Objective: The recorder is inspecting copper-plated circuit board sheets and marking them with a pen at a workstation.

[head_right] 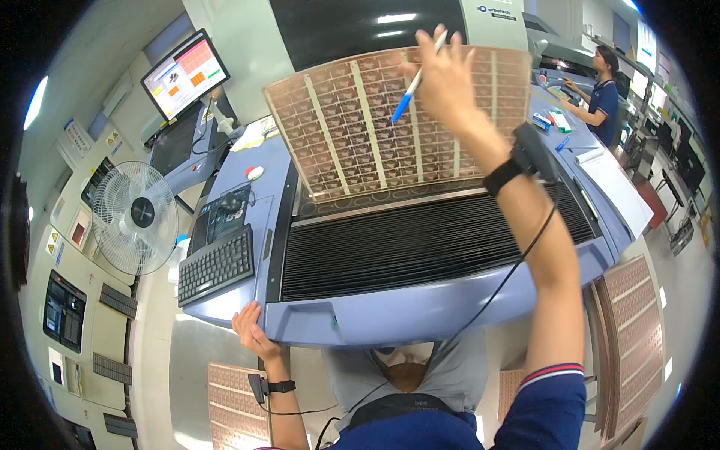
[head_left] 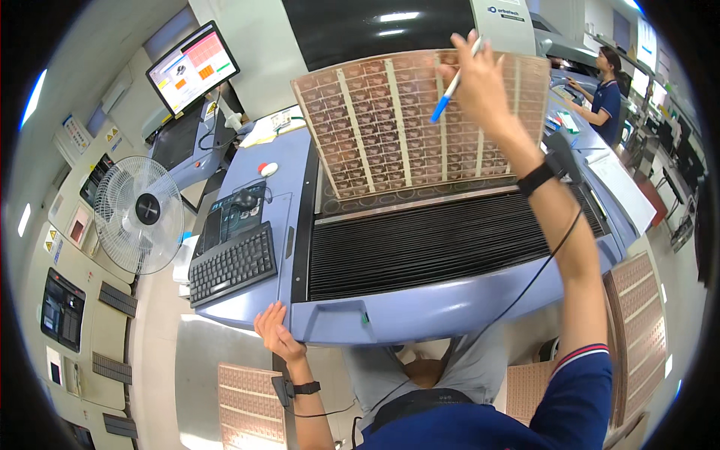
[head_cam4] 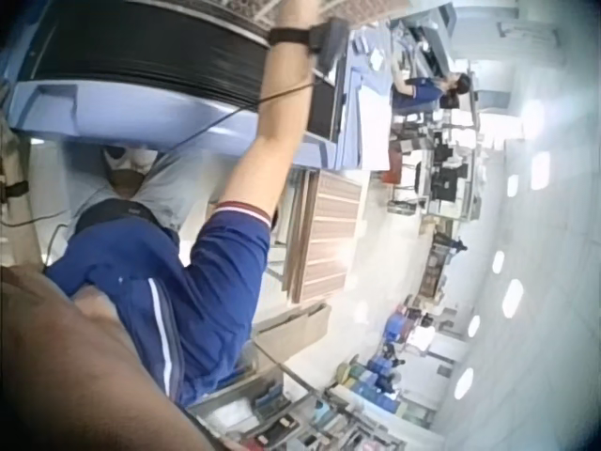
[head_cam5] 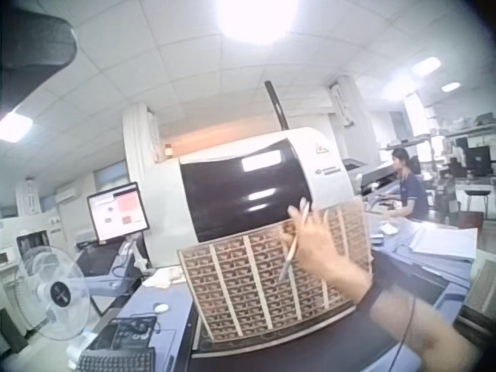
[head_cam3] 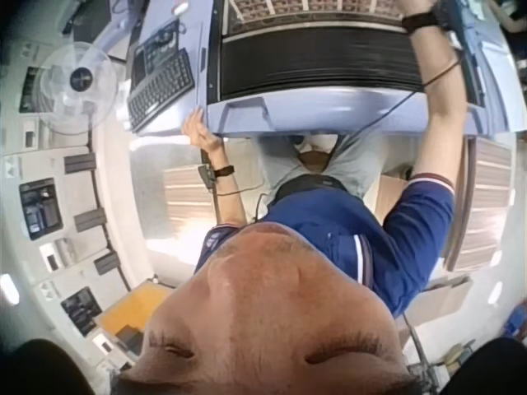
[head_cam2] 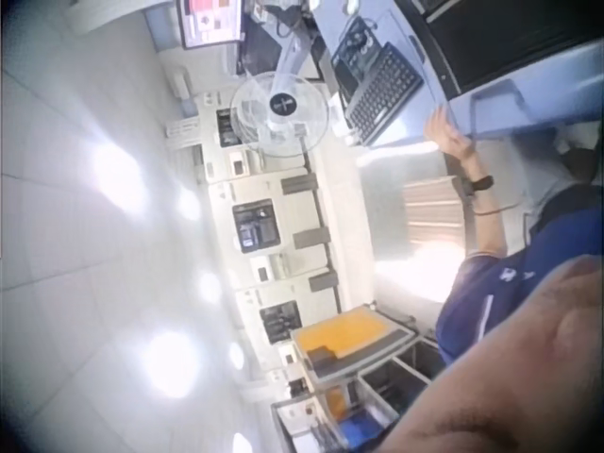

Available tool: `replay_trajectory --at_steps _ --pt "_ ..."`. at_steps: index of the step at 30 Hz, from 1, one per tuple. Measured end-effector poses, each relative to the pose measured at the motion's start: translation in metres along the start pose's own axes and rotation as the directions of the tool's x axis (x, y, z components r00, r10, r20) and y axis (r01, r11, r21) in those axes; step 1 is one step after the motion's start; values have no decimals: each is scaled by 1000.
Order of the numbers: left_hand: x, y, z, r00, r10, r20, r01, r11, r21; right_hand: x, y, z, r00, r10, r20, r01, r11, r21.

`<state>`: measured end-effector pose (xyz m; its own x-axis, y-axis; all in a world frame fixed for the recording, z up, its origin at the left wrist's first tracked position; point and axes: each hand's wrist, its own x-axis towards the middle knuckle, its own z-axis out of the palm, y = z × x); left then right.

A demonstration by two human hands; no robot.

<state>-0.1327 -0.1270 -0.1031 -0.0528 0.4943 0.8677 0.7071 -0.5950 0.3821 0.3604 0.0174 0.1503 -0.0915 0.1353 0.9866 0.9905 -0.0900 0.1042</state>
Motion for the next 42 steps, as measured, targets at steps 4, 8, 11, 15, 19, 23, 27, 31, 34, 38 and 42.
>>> replay_trajectory --at_steps 4,8,11,15,19,23,27,31,34,38,42 --pt "0 -3 -9 1000 -14 -6 14 999 34 -101 -68 -23 703 40 711 -424 826 372" --pt "0 1 -5 1000 -19 10 19 1000 22 -170 -66 -23 403 -199 893 -452 806 383" --pt "-2 0 -6 999 -32 13 32 999 34 -174 -72 -20 430 -184 884 -354 867 352" --pt "-4 0 -5 999 -20 24 19 999 45 -163 -74 -27 304 -240 922 -436 825 359" --pt "-1 3 -7 1000 -26 12 25 998 61 -171 -99 -58 324 -300 897 -228 896 382" --pt "0 0 -5 999 -11 37 8 998 57 -161 -100 -66 297 -307 904 -243 892 382" --pt "8 -4 -17 994 -38 100 28 994 103 -163 -103 -64 321 -370 872 -238 860 452" --pt "33 -20 -36 973 -168 157 161 985 55 -166 -99 -64 360 -397 844 -244 833 496" --pt "69 -40 -49 957 -281 75 269 953 141 -169 -95 -64 383 -399 833 -292 803 519" --pt "103 -64 -60 948 -307 81 229 839 494 -181 -93 -63 431 -410 804 -285 784 552" --pt "116 -63 -45 945 -298 135 147 758 636 -182 -91 -64 441 -419 794 -315 756 574"
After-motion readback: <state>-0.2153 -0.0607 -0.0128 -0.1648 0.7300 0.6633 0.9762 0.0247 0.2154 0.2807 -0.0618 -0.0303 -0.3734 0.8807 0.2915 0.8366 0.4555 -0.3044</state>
